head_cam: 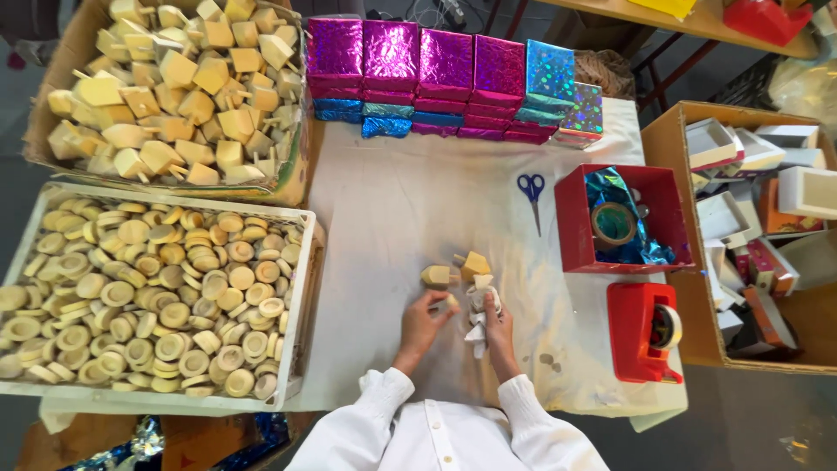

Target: The person wipes wooden dreidels with a white cloth and places them into a small square box on a table.

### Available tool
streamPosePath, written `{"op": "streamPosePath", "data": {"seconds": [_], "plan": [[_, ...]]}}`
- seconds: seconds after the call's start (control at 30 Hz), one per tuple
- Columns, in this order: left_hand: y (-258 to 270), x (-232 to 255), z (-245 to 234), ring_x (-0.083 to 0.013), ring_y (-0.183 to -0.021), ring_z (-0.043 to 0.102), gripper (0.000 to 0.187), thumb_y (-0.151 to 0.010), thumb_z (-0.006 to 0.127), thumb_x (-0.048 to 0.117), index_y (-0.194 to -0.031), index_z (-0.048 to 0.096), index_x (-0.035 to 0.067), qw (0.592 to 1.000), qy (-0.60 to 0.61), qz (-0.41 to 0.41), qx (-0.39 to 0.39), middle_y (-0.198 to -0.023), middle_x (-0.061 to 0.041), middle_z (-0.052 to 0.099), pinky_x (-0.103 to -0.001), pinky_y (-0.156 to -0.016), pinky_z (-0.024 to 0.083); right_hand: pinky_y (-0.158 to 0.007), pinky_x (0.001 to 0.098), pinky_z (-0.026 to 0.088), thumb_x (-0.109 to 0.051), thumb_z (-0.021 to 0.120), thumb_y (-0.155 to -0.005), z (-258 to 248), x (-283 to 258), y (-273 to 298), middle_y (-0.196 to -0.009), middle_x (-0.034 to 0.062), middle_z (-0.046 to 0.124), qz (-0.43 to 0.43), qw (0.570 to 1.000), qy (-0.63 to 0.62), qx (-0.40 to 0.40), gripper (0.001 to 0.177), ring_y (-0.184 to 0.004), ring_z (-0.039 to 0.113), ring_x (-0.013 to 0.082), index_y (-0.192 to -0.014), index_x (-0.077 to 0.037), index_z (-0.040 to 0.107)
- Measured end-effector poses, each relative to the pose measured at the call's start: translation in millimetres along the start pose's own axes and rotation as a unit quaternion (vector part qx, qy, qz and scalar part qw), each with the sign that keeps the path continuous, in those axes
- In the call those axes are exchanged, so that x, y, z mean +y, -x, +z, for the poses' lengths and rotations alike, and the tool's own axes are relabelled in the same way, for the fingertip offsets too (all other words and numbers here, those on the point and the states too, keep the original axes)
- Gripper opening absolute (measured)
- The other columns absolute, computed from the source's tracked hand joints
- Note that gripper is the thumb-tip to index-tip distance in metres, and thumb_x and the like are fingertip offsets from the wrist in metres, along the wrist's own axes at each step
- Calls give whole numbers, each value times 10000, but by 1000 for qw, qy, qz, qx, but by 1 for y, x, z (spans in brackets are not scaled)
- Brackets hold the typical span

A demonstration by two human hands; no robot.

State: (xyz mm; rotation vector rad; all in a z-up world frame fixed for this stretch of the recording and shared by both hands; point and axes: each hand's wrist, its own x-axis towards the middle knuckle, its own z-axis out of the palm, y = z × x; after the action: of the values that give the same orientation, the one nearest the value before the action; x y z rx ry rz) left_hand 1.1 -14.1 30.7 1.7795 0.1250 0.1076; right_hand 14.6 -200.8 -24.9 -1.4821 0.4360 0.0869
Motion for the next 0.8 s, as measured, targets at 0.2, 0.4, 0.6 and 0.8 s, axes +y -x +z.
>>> {"op": "streamPosePath", "data": {"seconds": [0.2, 0.4, 0.6, 0.8], "plan": [[16, 18, 5, -370, -906, 719, 470, -848, 811, 225, -1249, 591, 119, 977, -154, 146, -32, -1085, -124, 741, -453, -705, 568, -677, 252, 511, -330, 713, -989, 19, 5, 16, -933, -33, 725, -59, 986, -2, -153, 370, -810, 630, 56, -1176, -10, 724], [20, 9, 12, -351, -928, 722, 528, -862, 817, 234, -1305, 547, 131, 974, -182, 101, -92, -1074, -119, 715, -444, -735, 570, -591, 334, 526, -347, 725, -923, 23, -35, 41, -783, 106, 767, -137, 954, 266, 2, 341, -678, 725, 139, -1119, -70, 762], [12, 18, 0, -309, -996, 727, 611, -793, 862, 234, -1336, 589, 173, 963, -176, 89, -182, -1111, -74, 750, -415, -792, 577, -599, 392, 521, -401, 716, -909, 17, -46, 52, -723, 169, 723, -139, 918, 368, 46, 341, -610, 701, 270, -1059, -99, 769], [12, 37, -1, -230, -1117, 726, 533, -734, 895, 179, -1212, 666, 124, 996, -14, 36, -76, -1170, -23, 751, -367, -928, 586, -590, 339, 498, -431, 661, -1049, 6, -1, 27, -806, 135, 696, -90, 986, 132, 52, 418, -639, 631, 190, -1114, -27, 744]]}}
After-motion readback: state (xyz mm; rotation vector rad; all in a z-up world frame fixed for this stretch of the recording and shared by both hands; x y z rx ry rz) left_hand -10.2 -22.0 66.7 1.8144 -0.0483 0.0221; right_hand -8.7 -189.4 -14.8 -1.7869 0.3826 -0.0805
